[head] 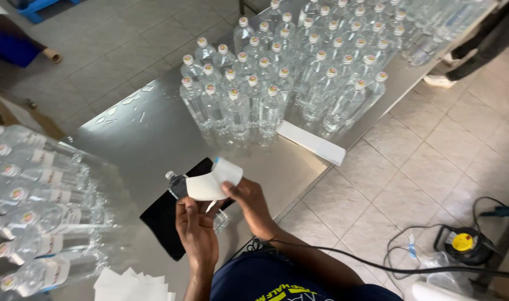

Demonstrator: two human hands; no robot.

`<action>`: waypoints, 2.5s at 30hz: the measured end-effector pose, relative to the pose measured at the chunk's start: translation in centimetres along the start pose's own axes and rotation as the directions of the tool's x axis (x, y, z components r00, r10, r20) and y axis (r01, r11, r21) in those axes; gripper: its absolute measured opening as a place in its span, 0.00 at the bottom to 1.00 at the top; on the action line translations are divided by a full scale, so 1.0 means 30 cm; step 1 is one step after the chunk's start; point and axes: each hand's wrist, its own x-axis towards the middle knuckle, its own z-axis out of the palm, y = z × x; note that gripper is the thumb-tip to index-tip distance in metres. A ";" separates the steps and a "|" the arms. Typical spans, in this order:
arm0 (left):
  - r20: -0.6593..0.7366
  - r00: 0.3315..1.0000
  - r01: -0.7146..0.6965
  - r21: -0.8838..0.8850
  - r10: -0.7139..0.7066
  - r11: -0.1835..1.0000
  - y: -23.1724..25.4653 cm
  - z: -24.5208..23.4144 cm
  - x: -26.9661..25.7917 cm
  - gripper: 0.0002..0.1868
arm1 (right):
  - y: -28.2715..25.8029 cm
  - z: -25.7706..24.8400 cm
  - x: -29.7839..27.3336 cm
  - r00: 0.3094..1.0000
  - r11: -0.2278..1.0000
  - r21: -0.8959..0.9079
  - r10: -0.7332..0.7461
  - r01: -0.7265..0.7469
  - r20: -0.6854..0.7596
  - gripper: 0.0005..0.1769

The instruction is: Manually applying labels to plastic water bottles on a production table

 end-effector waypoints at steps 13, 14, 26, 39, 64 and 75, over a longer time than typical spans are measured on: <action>-0.035 0.998 0.029 -0.400 -0.047 0.916 -0.042 -0.002 -0.010 0.30 | 0.136 -0.016 0.008 0.987 0.920 0.372 0.151 -0.124 -0.045 0.13; 0.004 0.998 -0.066 -0.174 0.067 0.983 -0.044 0.010 -0.028 0.31 | 0.110 0.003 -0.003 0.992 0.945 0.316 0.110 -0.087 -0.056 0.15; -0.211 0.975 -0.066 0.050 0.075 0.997 -0.201 -0.202 0.055 0.19 | 0.163 -0.097 0.056 0.986 0.941 0.295 0.160 -0.166 0.047 0.18; -0.241 0.970 -0.008 -0.038 -0.001 0.999 -0.222 -0.220 0.016 0.17 | 0.193 0.005 -0.013 0.996 0.992 -0.108 0.062 -0.070 -0.070 0.16; 0.121 0.965 -0.262 0.422 0.232 0.868 -0.047 -0.120 -0.053 0.24 | 0.276 -0.028 0.031 0.998 0.994 0.088 0.066 -0.067 0.015 0.18; 0.002 0.986 -0.155 0.379 0.166 0.912 0.004 -0.098 -0.023 0.12 | 0.214 -0.015 0.056 1.000 0.997 0.078 0.018 -0.017 -0.015 0.20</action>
